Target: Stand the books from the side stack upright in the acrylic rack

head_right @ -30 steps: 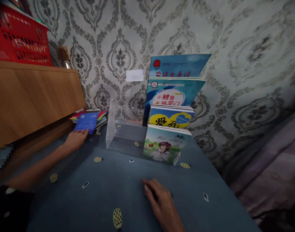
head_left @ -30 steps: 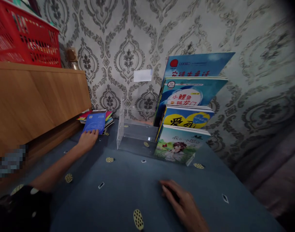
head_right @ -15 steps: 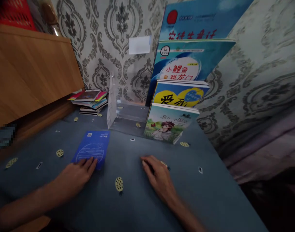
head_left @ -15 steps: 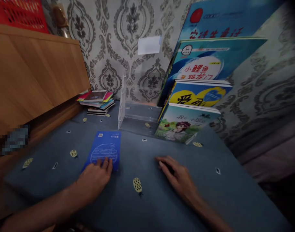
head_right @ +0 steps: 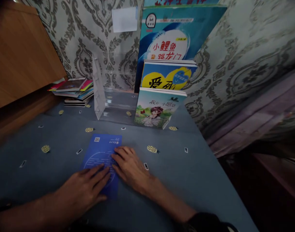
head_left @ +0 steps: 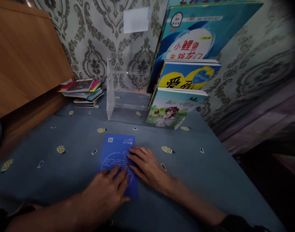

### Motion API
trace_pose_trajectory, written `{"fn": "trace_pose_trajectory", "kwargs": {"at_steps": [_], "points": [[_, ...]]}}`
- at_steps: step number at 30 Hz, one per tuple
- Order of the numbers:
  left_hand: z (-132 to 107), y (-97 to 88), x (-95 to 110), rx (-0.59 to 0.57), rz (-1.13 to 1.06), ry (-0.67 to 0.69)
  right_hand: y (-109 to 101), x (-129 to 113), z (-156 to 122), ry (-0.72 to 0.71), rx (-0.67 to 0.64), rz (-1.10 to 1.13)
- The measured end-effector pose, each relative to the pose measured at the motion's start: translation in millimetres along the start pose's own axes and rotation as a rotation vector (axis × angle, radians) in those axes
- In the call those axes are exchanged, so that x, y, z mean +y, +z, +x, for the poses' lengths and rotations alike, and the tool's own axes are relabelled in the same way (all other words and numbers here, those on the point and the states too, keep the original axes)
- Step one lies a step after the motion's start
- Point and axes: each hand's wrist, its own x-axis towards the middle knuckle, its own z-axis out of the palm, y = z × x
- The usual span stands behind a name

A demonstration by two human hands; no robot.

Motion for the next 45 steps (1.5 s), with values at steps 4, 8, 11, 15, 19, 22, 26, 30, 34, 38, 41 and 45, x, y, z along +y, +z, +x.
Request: {"fn": "trace_pose_trajectory", "kwargs": {"at_steps": [4, 8, 11, 15, 19, 22, 26, 30, 34, 38, 41, 45], "points": [[-1, 0.9, -34, 0.042, 0.072, -0.155, 6, -3, -4, -0.006, 0.011, -0.041], [10, 0.0, -64, 0.062, 0.057, -0.305, 5, -4, -5, -0.013, -0.010, -0.051], [22, -1.2, -79, 0.081, 0.037, -0.360, 5, -4, -5, -0.010, -0.023, -0.056], [33, 3.4, -88, 0.128, 0.033, -0.350, 8, -3, -5, -0.006, -0.049, -0.044], [44, 8.8, -85, 0.156, 0.010, -0.268, 9, -2, -5, 0.001, -0.058, -0.034], [57, 7.9, -81, 0.129, 0.005, -0.211, 8, -3, -5, 0.004, -0.062, -0.027], [75, 3.8, -77, 0.137, -0.031, -0.106, 6, -3, -4, 0.002, -0.060, -0.013], [84, 1.8, -78, 0.113, -0.102, -0.034, 5, -3, -4, -0.006, -0.067, -0.025], [82, 6.2, -85, 0.090, -0.170, -0.018, 6, -2, -5, -0.011, -0.070, -0.027], [77, 12.4, -92, 0.116, -0.237, 0.033, 8, -2, -5, -0.023, -0.055, -0.032], [74, 12.8, -93, 0.112, -0.273, 0.066, 7, -4, -4, 0.000, -0.065, -0.059], [67, 10.2, -90, 0.073, -0.311, 0.089, 4, -4, -5, 0.086, -0.014, -0.062]]}}
